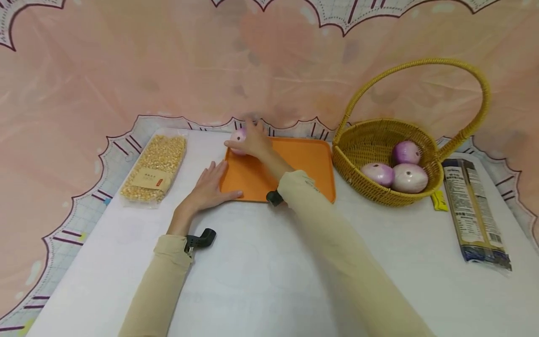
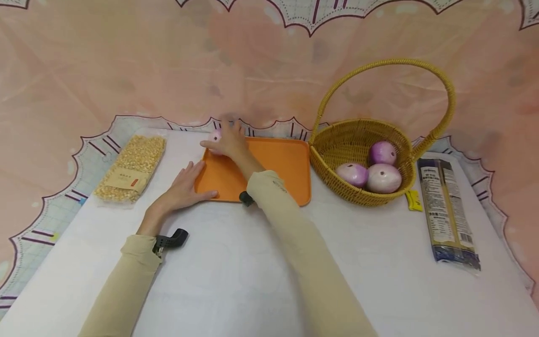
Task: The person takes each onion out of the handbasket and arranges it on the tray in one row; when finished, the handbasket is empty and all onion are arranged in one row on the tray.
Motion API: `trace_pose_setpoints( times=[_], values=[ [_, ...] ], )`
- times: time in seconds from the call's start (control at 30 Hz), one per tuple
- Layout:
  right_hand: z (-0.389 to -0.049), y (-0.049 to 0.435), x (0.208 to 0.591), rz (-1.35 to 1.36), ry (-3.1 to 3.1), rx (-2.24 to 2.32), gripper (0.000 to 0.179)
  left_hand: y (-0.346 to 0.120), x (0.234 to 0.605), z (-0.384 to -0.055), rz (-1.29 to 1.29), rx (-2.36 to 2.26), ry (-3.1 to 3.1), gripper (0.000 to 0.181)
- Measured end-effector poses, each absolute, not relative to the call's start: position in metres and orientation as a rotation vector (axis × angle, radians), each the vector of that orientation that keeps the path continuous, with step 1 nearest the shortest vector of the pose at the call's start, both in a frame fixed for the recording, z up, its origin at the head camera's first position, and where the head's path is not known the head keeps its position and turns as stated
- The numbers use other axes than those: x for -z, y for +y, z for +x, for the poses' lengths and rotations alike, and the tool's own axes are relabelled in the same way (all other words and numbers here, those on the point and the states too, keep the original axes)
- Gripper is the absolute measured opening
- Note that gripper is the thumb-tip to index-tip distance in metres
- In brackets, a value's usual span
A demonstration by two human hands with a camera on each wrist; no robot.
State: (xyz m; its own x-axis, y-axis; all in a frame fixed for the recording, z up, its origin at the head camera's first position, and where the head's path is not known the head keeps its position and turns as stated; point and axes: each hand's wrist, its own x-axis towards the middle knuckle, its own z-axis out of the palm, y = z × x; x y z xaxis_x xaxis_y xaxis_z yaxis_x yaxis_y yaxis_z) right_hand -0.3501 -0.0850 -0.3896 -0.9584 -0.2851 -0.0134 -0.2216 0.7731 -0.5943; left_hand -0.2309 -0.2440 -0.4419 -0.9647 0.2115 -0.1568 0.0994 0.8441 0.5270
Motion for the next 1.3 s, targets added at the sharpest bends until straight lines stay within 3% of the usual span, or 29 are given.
trace_pose_setpoints(
  times=[0.27,0.4,0.63,0.9,1.3],
  values=[
    [-0.31,-0.016,0.35,-0.896,2.713,1.124,0.066,-0.243,0.442,-0.232,0.248,-0.768,2.827,0.109],
    [-0.265,0.03,0.344,-0.937,2.571,1.238,0.051,-0.243,0.443,-0.232,0.277,-0.767,2.843,0.107],
    [-0.21,0.103,0.355,-0.861,2.549,1.263,0.043,-0.243,0.442,-0.231,0.279,-0.763,2.847,0.107],
    [-0.196,0.156,0.363,-0.652,2.583,1.348,0.041,-0.243,0.444,-0.23,0.278,-0.756,2.845,0.107],
    [-0.199,0.194,0.347,-0.496,2.688,1.42,0.04,-0.244,0.444,-0.231,0.292,-0.753,2.86,0.107]
  ],
)
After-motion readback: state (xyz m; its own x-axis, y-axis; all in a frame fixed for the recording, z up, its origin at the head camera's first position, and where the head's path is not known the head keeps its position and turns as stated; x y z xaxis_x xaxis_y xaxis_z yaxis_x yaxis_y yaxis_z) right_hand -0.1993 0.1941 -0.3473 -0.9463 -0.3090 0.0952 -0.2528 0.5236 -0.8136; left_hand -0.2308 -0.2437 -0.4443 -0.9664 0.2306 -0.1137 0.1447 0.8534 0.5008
